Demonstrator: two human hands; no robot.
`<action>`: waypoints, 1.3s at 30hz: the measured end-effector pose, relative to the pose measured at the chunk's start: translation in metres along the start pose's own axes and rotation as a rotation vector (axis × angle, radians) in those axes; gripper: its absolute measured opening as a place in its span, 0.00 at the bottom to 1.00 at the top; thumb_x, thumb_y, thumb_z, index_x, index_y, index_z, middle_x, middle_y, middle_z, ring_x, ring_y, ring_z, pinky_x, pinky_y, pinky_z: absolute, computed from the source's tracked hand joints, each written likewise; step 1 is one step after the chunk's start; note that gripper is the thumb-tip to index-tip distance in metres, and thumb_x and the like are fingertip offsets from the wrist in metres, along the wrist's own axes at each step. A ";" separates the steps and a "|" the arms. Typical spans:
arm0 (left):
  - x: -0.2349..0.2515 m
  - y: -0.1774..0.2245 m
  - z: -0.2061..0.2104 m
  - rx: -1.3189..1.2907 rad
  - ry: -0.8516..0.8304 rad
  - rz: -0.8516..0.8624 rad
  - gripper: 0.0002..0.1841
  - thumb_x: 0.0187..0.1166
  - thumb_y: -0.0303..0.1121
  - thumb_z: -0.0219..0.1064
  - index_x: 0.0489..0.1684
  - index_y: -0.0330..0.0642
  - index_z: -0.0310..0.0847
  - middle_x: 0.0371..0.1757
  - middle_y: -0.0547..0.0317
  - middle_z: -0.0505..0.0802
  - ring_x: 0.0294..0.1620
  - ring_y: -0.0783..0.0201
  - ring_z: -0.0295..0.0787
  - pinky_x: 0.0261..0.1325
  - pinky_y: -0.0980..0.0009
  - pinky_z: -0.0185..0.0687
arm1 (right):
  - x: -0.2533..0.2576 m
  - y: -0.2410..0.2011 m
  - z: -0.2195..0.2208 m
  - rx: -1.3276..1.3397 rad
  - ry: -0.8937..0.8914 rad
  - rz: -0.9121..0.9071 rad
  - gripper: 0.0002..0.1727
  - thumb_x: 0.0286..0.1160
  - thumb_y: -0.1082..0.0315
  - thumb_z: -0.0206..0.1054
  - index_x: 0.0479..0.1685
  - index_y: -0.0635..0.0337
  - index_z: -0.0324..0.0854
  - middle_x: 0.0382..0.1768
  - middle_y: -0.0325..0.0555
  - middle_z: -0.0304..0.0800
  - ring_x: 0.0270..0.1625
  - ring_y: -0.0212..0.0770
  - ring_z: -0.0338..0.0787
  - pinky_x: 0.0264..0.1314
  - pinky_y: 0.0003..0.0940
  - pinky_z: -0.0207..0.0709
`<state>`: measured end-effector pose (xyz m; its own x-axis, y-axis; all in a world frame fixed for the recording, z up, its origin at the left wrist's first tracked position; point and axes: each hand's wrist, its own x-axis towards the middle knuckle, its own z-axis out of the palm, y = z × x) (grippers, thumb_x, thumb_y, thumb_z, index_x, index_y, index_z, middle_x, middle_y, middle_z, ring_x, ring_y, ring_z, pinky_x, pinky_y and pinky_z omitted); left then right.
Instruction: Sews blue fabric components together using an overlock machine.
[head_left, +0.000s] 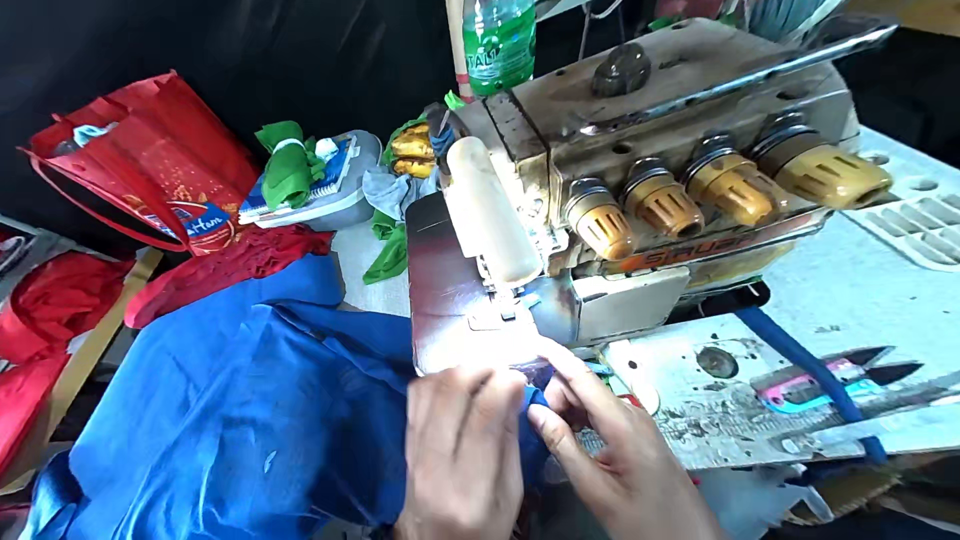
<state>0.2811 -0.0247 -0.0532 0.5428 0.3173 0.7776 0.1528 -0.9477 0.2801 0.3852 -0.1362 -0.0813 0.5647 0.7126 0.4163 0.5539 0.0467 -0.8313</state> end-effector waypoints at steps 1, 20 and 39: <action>-0.009 0.002 0.004 -0.019 -0.017 -0.011 0.07 0.87 0.36 0.62 0.47 0.46 0.86 0.50 0.60 0.89 0.57 0.68 0.84 0.66 0.74 0.76 | 0.001 0.003 0.001 0.000 0.017 -0.024 0.23 0.83 0.63 0.59 0.71 0.69 0.78 0.28 0.40 0.84 0.28 0.27 0.81 0.35 0.20 0.79; 0.008 -0.030 -0.050 -0.248 -0.389 0.078 0.17 0.75 0.24 0.60 0.62 0.42 0.80 0.49 0.63 0.93 0.55 0.76 0.88 0.62 0.81 0.82 | 0.002 -0.013 -0.016 0.157 -0.016 -0.257 0.21 0.85 0.63 0.64 0.73 0.56 0.70 0.36 0.37 0.85 0.37 0.21 0.85 0.47 0.14 0.80; 0.007 -0.040 -0.064 -0.767 -0.385 -0.319 0.03 0.74 0.27 0.74 0.39 0.44 0.88 0.46 0.62 0.90 0.49 0.71 0.88 0.51 0.77 0.88 | -0.001 -0.008 0.006 0.149 0.014 -0.183 0.10 0.84 0.56 0.64 0.44 0.48 0.88 0.38 0.27 0.90 0.42 0.19 0.89 0.48 0.14 0.84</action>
<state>0.2257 0.0172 -0.0225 0.8278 0.3969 0.3964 -0.1731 -0.4915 0.8535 0.3763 -0.1333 -0.0775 0.4721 0.6735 0.5688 0.5519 0.2774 -0.7864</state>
